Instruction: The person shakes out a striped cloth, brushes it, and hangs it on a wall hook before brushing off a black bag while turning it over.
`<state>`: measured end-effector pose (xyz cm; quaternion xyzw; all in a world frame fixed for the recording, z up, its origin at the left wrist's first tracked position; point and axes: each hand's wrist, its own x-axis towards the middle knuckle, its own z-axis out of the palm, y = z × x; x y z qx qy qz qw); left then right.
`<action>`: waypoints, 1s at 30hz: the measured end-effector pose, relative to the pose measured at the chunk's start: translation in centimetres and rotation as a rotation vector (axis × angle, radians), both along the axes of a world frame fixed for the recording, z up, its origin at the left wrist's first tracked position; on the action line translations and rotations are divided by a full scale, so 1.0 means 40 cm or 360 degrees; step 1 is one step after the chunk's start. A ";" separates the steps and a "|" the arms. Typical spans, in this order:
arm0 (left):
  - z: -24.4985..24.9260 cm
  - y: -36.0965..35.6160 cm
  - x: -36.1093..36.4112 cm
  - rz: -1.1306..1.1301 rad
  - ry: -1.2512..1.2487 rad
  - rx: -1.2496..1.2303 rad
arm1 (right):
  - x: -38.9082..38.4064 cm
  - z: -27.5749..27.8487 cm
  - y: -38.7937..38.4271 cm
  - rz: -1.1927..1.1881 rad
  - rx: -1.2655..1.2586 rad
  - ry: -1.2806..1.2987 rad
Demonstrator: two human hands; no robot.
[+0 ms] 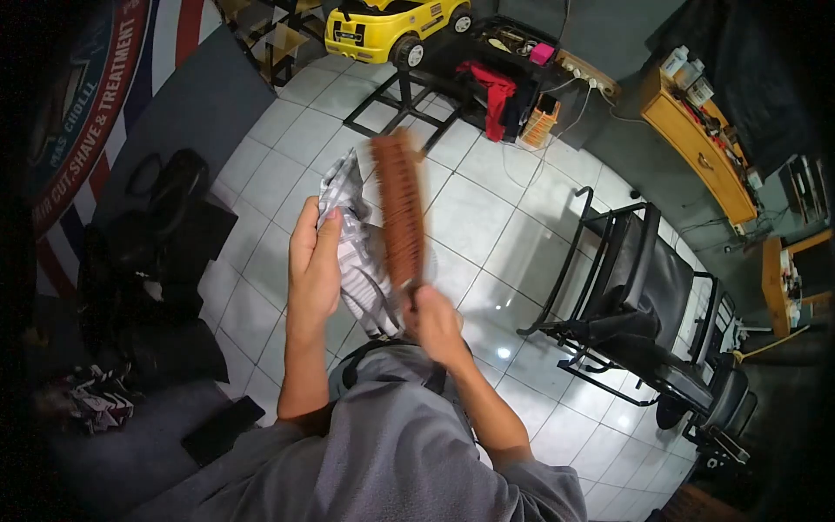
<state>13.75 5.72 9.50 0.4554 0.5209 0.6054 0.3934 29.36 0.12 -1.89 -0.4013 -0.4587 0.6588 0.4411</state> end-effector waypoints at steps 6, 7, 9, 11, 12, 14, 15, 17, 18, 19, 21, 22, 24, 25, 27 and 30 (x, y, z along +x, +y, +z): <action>0.061 -0.003 -0.018 0.0281 -0.0567 0.0237 | -0.040 -0.185 0.017 0.0373 0.0182 -0.0540; 0.072 -0.006 -0.026 0.0287 -0.0576 0.0269 | -0.020 -0.257 0.018 0.0453 0.0300 -0.0855; 0.088 -0.009 -0.036 0.0286 -0.0601 0.0332 | 0.046 -0.490 0.000 0.0768 0.0296 -0.1620; 0.095 -0.010 -0.038 0.0348 -0.0625 0.0363 | 0.143 -0.687 -0.063 0.1087 0.0213 -0.1981; 0.097 -0.013 -0.043 0.0388 -0.0627 0.0377 | 0.211 -0.816 -0.103 0.1137 0.0113 -0.2085; 0.096 -0.017 -0.058 0.0489 -0.0454 0.0428 | 0.247 -0.853 -0.126 0.1139 -0.0151 -0.2197; 0.091 -0.019 -0.066 0.0535 -0.0377 0.0425 | 0.261 -0.806 -0.124 0.1088 -0.0312 -0.2204; 0.071 -0.020 -0.079 0.0579 -0.0125 0.0361 | 0.259 -0.735 -0.094 0.0915 -0.0285 -0.2165; 0.053 -0.020 -0.085 0.0579 0.0052 0.0300 | 0.251 -0.724 -0.078 0.0797 -0.0097 -0.2114; 0.037 -0.020 -0.087 0.0575 0.0226 0.0234 | 0.240 -0.706 -0.061 0.0680 0.0084 -0.2059; 0.019 -0.006 -0.062 0.0661 0.0398 0.0301 | 0.161 -0.543 -0.011 0.0081 -0.0160 -0.1278; 0.015 0.000 -0.049 0.0700 0.0487 0.0336 | 0.107 -0.376 0.014 0.0018 -0.0222 -0.0831; 0.018 0.007 -0.037 0.0719 0.0421 0.0311 | 0.016 -0.096 0.025 -0.0030 -0.0497 0.0037; 0.019 0.014 -0.029 0.0747 0.0336 0.0314 | -0.020 -0.018 0.013 -0.0017 -0.0350 0.0182; 0.017 0.025 -0.021 0.0792 0.0170 0.0325 | -0.062 0.031 -0.011 0.0063 -0.0009 0.0051; 0.026 0.035 -0.028 0.0902 0.0018 0.0368 | -0.115 0.001 -0.019 0.0144 0.0381 -0.0284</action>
